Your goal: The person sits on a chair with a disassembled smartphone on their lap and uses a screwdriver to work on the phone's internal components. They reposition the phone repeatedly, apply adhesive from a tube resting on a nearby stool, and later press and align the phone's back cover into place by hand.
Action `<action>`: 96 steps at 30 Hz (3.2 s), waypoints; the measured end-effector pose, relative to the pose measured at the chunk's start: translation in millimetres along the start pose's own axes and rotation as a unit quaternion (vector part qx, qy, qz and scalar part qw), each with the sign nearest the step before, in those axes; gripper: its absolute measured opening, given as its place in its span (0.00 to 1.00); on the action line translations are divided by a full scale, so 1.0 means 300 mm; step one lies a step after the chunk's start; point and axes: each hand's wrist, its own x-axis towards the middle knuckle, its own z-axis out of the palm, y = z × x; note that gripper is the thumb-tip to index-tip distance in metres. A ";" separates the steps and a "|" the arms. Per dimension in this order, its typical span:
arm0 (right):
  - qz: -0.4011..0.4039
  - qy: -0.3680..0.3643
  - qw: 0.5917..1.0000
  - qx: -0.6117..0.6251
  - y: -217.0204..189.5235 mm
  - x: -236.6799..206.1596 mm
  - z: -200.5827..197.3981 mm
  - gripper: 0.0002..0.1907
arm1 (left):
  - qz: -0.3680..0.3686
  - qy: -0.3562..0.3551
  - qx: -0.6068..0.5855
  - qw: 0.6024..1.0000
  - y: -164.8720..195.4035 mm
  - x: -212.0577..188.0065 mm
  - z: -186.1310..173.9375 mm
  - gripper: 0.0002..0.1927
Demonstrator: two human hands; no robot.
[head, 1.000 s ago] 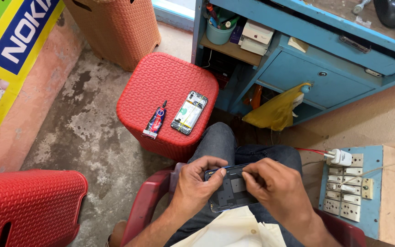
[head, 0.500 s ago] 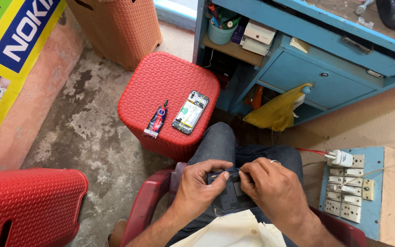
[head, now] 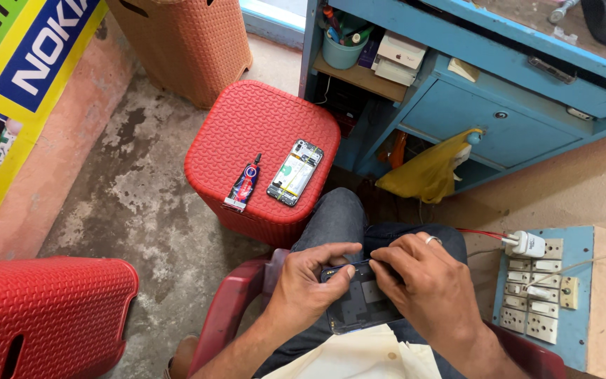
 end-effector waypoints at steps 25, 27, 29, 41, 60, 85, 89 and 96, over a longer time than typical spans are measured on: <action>0.030 -0.133 0.984 0.114 0.114 0.033 -0.040 0.06 | -0.047 -0.009 -0.062 0.997 -0.013 0.007 -0.006 0.15; 0.054 -0.142 0.979 0.134 0.118 0.027 -0.035 0.06 | -0.045 -0.011 -0.062 0.997 -0.010 0.006 -0.009 0.15; 0.061 -0.147 0.973 0.165 0.123 0.026 -0.031 0.07 | -0.060 -0.008 -0.071 0.996 -0.006 0.006 -0.013 0.15; 0.165 -0.249 0.935 0.192 0.132 0.044 -0.015 0.11 | 0.019 0.006 0.184 0.983 0.083 0.005 -0.018 0.10; 0.161 -0.266 0.924 0.224 0.134 0.048 0.005 0.12 | 0.008 -0.027 0.211 0.977 0.130 0.010 -0.023 0.12; 0.022 -0.164 0.949 0.268 0.129 -0.111 0.004 0.09 | 0.332 -0.018 0.354 0.874 0.006 -0.119 -0.026 0.29; 0.099 -0.220 0.931 0.275 0.159 -0.116 0.029 0.10 | 0.287 -0.003 0.327 0.900 0.014 -0.116 -0.017 0.28; 0.252 -0.051 0.872 0.416 0.144 -0.087 0.059 0.16 | 0.181 0.027 0.292 0.939 0.049 -0.089 -0.026 0.27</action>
